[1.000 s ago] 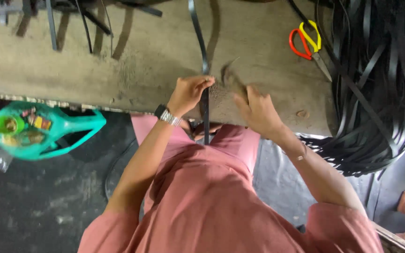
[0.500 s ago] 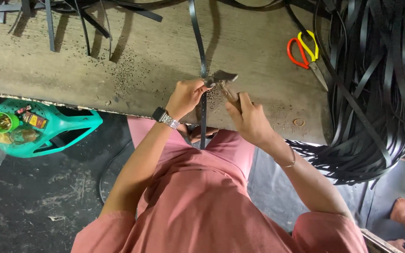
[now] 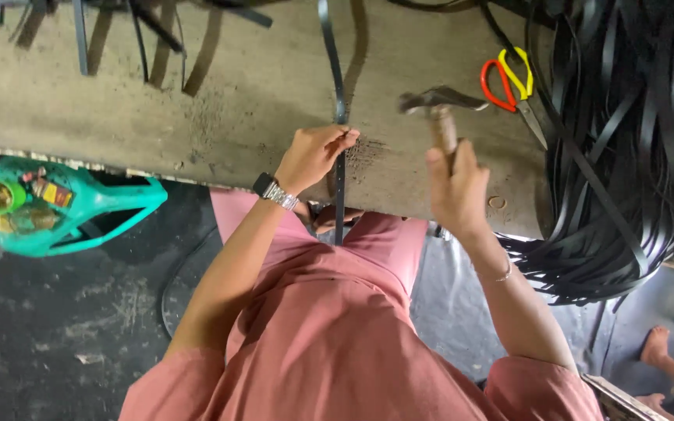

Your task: The person is using a hammer and a punch to create holes or fasten points on a long black leather strip on a workshop table.

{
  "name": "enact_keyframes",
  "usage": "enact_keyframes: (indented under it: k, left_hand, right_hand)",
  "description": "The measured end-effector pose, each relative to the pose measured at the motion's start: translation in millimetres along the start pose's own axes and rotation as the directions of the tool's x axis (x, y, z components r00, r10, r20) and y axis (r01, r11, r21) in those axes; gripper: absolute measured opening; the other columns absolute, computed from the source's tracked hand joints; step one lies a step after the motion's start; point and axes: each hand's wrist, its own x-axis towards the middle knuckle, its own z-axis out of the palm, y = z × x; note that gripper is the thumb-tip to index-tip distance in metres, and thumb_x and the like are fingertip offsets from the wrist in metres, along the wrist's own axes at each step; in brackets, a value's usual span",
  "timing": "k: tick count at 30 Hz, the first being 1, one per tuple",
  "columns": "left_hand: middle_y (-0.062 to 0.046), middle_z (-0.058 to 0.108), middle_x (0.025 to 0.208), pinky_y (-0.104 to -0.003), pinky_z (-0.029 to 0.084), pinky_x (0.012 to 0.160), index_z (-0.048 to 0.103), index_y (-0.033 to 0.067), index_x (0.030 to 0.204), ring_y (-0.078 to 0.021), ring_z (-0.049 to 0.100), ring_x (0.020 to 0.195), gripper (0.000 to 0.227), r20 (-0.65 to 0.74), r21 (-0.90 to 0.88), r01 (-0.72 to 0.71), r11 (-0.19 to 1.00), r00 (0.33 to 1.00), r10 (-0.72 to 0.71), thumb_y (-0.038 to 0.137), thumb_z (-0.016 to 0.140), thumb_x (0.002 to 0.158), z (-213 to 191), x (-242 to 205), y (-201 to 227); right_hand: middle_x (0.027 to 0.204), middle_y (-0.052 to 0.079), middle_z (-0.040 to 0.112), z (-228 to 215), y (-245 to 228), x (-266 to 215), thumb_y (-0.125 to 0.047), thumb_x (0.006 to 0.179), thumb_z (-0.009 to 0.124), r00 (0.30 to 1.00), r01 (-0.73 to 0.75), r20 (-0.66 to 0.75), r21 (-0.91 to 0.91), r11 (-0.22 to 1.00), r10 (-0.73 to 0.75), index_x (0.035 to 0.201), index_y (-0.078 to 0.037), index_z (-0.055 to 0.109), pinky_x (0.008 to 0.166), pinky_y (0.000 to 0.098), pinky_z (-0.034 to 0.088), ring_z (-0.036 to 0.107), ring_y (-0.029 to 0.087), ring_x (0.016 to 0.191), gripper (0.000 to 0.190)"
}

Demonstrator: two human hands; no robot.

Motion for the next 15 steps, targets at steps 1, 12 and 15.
enact_keyframes:
  k: [1,12,15]
  left_hand:
    - [-0.017,0.079,0.09,-0.038,0.062,0.075,0.076,0.0018,0.108,-0.0349,0.077,0.087,0.032,0.021,-0.095,0.02,0.995,1.0,-0.018,0.03,0.061,0.107,-3.5,5.4,6.9]
    - [-0.008,0.078,0.103,-0.035,0.058,0.091,0.076,0.0106,0.12,-0.0219,0.074,0.101,0.023,-0.134,-0.267,-0.007,0.964,0.99,-0.03,0.025,0.069,0.103,-1.9,4.1,-8.0]
    - [-0.006,0.077,0.091,-0.033,0.059,0.082,0.079,0.0105,0.106,-0.0235,0.076,0.089,0.012,-0.134,-0.103,-0.077,0.992,0.989,0.063,0.019,0.076,0.099,1.8,6.4,-6.4]
  right_hand:
    - [0.072,0.017,0.064,14.6,39.8,3.2,-0.058,0.108,0.052,0.993,-0.039,-0.113,-0.059,0.997,0.032,0.099,-0.01,0.057,0.061,0.0485,0.046,0.067,0.038,0.066,0.05]
    - [0.119,0.014,0.058,73.5,41.8,21.9,-0.017,0.092,0.075,0.936,0.219,-0.144,-0.474,0.853,-0.32,0.125,-0.008,0.069,0.091,0.0451,0.04,0.051,0.035,0.113,0.035]
    - [0.12,0.011,0.059,99.2,21.1,28.7,-0.02,0.093,0.073,0.878,0.444,-0.075,-0.246,0.862,-0.473,0.115,-0.009,0.073,0.089,0.0408,0.039,0.054,0.033,0.115,0.024]
